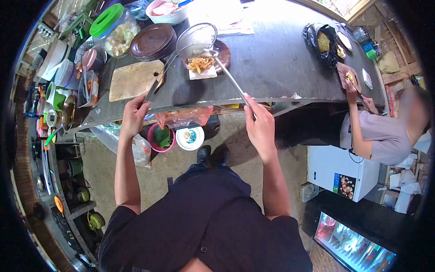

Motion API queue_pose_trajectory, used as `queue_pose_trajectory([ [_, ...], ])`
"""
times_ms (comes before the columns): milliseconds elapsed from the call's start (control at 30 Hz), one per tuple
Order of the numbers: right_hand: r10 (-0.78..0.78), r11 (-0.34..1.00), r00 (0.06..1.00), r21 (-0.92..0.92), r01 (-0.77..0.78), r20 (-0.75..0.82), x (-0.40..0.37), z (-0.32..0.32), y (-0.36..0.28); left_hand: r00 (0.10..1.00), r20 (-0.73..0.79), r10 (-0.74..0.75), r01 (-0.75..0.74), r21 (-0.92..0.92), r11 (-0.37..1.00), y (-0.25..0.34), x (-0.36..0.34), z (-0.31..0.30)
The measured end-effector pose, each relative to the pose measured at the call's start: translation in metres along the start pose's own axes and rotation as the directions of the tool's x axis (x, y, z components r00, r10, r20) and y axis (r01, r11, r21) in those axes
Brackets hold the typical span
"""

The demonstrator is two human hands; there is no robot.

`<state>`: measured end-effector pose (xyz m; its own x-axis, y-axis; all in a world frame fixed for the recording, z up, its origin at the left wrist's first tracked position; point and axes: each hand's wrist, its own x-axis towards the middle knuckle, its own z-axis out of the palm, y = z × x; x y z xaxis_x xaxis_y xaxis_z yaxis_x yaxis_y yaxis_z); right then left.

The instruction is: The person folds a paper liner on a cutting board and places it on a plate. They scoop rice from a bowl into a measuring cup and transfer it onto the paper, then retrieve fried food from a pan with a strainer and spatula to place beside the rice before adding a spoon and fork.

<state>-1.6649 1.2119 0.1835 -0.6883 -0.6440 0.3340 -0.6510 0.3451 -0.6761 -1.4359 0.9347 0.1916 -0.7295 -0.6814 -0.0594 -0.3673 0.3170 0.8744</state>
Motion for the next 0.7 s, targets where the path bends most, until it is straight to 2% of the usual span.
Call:
queue_pose_trajectory([
  [133,-0.007,0.999,1.000,0.034,0.006,0.029,-0.004,-0.002,-0.001,0.999,-0.008,0.038,-0.038,-0.035,0.999,-0.006,0.000,0.002],
  [200,0.119,0.993,0.992,0.012,-0.120,0.045,-0.002,-0.005,-0.008,0.999,-0.009,0.046,-0.046,-0.051,0.998,-0.004,0.000,0.003],
  [267,0.099,0.995,0.994,0.023,-0.100,0.051,-0.003,-0.006,-0.006,1.000,-0.003,0.014,-0.015,-0.039,0.999,0.003,-0.001,0.003],
  [333,0.075,0.996,0.995,0.036,-0.077,0.060,-0.002,-0.008,-0.007,0.999,-0.005,0.045,-0.045,-0.035,0.998,-0.004,0.002,0.003],
  [400,0.135,0.986,0.988,0.084,-0.141,0.082,-0.003,-0.012,-0.011,0.997,-0.003,0.071,-0.071,-0.032,0.997,-0.005,0.000,0.004],
  [533,0.200,0.977,0.976,0.056,-0.205,0.085,-0.002,-0.015,-0.014,0.997,-0.011,0.075,-0.075,-0.036,0.996,0.002,0.000,0.005],
  [600,0.270,0.953,0.950,0.098,-0.287,0.156,-0.002,-0.017,-0.018,0.996,-0.013,0.089,-0.090,-0.038,0.995,-0.003,0.002,0.006],
  [700,0.302,0.942,0.938,0.098,-0.321,0.168,-0.002,-0.020,-0.017,0.996,-0.012,0.093,-0.093,-0.036,0.995,-0.011,0.003,0.005],
])
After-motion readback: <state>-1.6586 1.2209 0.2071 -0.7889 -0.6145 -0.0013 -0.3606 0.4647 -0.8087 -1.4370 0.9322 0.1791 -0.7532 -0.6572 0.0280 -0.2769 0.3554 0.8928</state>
